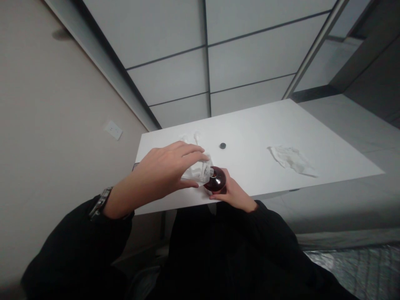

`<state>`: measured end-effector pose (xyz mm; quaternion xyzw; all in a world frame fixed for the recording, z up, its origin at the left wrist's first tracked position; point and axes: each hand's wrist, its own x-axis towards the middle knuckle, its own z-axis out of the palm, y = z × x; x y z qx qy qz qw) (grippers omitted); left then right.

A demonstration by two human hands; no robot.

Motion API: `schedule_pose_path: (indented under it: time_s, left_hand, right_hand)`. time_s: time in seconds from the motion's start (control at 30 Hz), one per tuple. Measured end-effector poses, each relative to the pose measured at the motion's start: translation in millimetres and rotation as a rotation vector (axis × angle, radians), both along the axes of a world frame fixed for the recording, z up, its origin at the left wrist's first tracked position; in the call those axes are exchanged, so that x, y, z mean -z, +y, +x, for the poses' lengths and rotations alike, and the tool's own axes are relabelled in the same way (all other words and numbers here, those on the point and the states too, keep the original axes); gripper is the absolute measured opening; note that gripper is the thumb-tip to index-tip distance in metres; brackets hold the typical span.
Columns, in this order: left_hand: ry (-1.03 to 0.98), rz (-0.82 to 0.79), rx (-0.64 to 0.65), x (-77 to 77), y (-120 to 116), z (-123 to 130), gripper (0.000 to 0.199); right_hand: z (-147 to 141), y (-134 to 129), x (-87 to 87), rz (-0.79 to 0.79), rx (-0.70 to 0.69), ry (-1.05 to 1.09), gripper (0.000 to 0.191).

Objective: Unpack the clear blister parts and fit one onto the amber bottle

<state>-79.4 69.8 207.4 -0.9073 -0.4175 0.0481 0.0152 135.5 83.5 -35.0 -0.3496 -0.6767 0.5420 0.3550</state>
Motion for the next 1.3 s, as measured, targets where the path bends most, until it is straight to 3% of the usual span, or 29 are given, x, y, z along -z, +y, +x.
schedule_pose_path:
  time_s: [1.3]
  left_hand:
    - [-0.004, 0.034, 0.027, -4.8, 1.2, 3.8, 0.039]
  right_hand:
    - [0.2, -0.8, -2.2, 0.018, 0.012, -0.001, 0.096]
